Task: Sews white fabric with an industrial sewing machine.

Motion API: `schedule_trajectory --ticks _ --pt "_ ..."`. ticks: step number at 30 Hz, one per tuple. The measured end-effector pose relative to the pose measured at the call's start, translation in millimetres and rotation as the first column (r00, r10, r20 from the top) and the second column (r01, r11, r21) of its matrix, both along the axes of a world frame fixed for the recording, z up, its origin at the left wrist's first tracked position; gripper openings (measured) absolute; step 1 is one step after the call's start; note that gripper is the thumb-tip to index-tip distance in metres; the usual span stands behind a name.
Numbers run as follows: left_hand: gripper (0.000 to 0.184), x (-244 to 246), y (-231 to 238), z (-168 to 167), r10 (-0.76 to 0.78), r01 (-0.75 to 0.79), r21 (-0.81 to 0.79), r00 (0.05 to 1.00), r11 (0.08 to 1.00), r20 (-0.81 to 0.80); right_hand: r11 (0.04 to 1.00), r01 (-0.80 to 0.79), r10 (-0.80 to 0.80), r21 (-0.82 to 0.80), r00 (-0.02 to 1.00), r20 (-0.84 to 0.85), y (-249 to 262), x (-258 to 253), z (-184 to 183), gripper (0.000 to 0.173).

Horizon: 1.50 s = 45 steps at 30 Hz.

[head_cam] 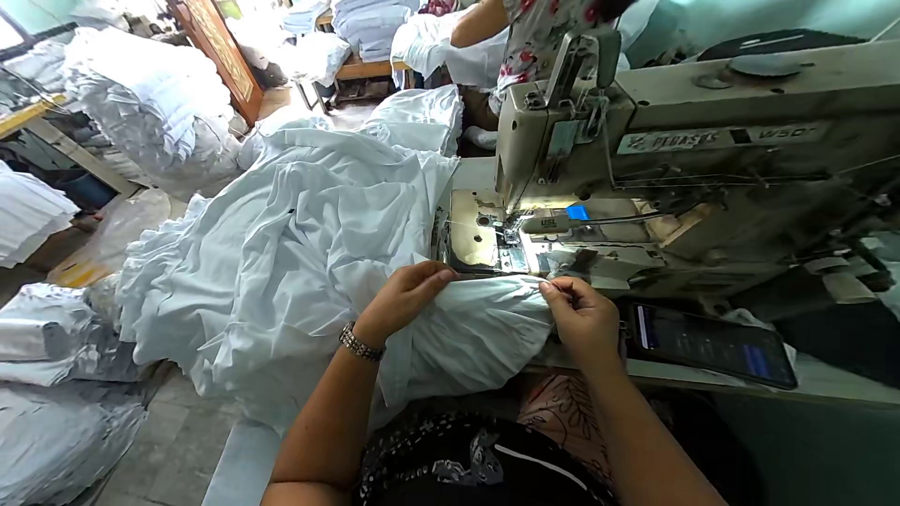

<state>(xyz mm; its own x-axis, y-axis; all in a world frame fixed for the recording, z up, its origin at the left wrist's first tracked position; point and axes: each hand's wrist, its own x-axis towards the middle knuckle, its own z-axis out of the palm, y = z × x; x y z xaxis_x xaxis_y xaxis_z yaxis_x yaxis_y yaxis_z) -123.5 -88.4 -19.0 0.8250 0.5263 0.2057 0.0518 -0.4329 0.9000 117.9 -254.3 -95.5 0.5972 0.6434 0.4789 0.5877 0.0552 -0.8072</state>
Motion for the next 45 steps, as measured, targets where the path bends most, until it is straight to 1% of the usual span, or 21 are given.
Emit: schedule_trajectory --ticks 1,3,4,6,8,10,12,14,16,20,24,32,39,45 --pt "0.022 3.3 -2.5 -0.7 0.017 -0.016 0.022 0.999 1.000 -0.039 1.000 0.004 -0.004 -0.008 1.000 0.017 0.1 -0.2 0.5 0.024" --pt "0.023 9.6 -6.8 -1.8 0.056 -0.046 0.073 0.989 0.996 -0.138 0.997 0.051 -0.045 -0.059 0.994 0.099 -1.6 -2.2 3.9 0.027" --pt "0.021 12.3 -8.3 -3.7 0.077 -0.064 0.091 0.984 0.994 -0.158 0.991 0.090 -0.073 -0.094 0.984 0.164 -3.7 -4.4 8.4 0.029" --pt "0.018 15.5 -9.0 -8.0 0.096 -0.081 0.107 0.986 0.991 -0.134 0.977 0.145 -0.095 -0.158 0.954 0.285 -11.4 -10.2 22.6 0.037" --pt "0.017 16.3 -9.3 -9.2 0.085 -0.075 0.091 0.990 0.993 -0.110 0.966 0.149 -0.077 -0.210 0.945 0.318 -21.0 -16.9 36.4 0.046" --pt "0.016 16.8 -10.1 -8.1 0.057 -0.053 0.044 0.993 0.998 -0.106 0.976 0.091 -0.032 -0.198 0.958 0.284 -27.3 -25.7 46.4 0.043" --pt "0.016 17.8 -10.5 -8.4 0.026 -0.027 -0.001 0.993 1.000 -0.113 0.987 -0.038 0.069 -0.158 0.979 0.193 -28.7 -38.8 51.7 0.038" --pt "0.016 19.2 -10.7 -10.3 0.012 -0.014 -0.014 0.992 1.000 -0.125 0.978 -0.171 0.183 -0.121 0.978 0.102 -23.4 -53.2 48.9 0.033" --pt "0.016 20.6 -10.8 -12.2 0.003 -0.007 -0.028 0.992 1.000 -0.127 0.966 -0.233 0.242 -0.111 0.967 0.079 -15.5 -65.0 41.4 0.030" --pt "0.016 21.5 -11.5 -17.7 -0.003 -0.006 -0.074 0.992 0.997 -0.123 0.964 -0.224 0.240 -0.146 0.965 0.105 -3.6 -76.9 26.3 0.026" --pt "0.017 21.9 -11.2 -20.2 -0.001 -0.012 -0.106 0.993 0.994 -0.117 0.967 -0.195 0.219 -0.167 0.965 0.141 1.2 -77.6 20.5 0.023" --pt "0.017 21.1 -10.0 -22.3 -0.015 0.003 -0.147 0.997 0.989 -0.080 0.970 -0.165 0.191 -0.178 0.971 0.141 6.3 -78.8 18.4 0.021" --pt "0.017 21.7 -10.7 -22.5 0.008 -0.020 -0.154 0.997 0.988 -0.078 0.968 -0.168 0.197 -0.187 0.969 0.147 7.3 -79.1 19.4 0.021" --pt "0.016 21.0 -10.6 -23.4 0.004 -0.015 -0.173 0.998 0.985 -0.066 0.976 -0.162 0.183 -0.146 0.973 0.139 9.1 -81.5 16.9 0.022"
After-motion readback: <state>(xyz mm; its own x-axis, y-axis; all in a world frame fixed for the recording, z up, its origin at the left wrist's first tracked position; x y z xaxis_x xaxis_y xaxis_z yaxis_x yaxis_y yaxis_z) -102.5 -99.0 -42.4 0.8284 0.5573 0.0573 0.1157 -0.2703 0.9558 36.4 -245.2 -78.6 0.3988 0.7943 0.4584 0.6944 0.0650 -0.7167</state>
